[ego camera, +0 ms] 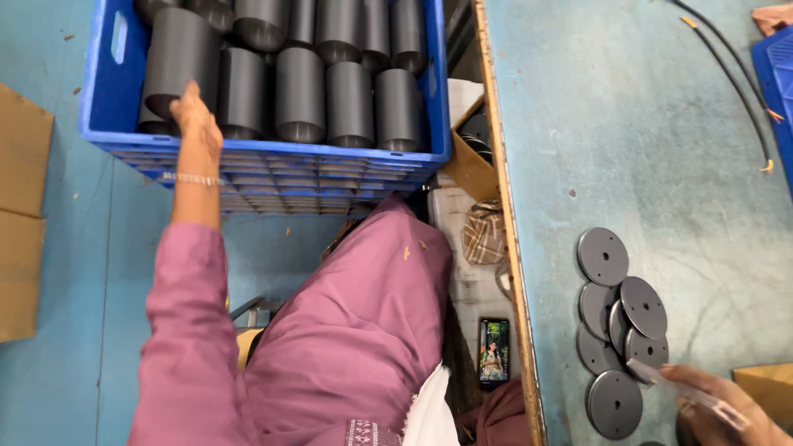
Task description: The person repeatedly picks up black cylindrical objects and circular metal discs from a table and blue crate, inserts a clear plastic rod into the cylinder, and places the assembled unit back into the crate. The process is repeated multiple times in a repetitive assembly line manner.
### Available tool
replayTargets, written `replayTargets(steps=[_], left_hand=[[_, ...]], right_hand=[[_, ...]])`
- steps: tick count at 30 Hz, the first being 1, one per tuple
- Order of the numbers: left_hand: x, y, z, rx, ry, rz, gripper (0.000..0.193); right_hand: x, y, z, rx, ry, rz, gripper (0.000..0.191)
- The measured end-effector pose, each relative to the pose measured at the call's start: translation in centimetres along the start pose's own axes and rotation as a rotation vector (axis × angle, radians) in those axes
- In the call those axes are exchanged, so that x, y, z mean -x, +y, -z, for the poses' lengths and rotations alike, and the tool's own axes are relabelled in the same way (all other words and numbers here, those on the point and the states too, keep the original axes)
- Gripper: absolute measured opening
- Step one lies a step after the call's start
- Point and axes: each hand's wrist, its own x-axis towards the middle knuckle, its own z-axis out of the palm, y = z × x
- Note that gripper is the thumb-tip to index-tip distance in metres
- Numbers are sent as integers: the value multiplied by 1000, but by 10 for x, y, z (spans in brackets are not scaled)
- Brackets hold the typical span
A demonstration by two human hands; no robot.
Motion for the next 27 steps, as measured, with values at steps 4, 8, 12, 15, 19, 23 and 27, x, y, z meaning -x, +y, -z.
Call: replayTargets(steps=[4,8,12,15,19,23,27], left_hand=[[93,-35,5,-601,-74,-255,70],[240,-39,-17,-507,-673,-618,39],[397,-24,-54,-472,-1231,-543,30],[506,-27,-79,-397,-1610,-527,36],[638,-45,-86,33,-2076,-685,49],[737,-69,-74,393,-2165,-1096,70],[774,-84,-63,53,-2309,-1474,43]], right_hand=[[38,-34,16,-364,327,71,34],[121,-62,27,-776,663,170,33],[211,-93,27,-1022,966,245,32],[264,-116,23,-1057,1147,240,31],[303,-133,21,-1064,1265,227,30],[316,-136,17,-1070,1323,229,30],[322,-138,17,-1071,1359,249,30]])
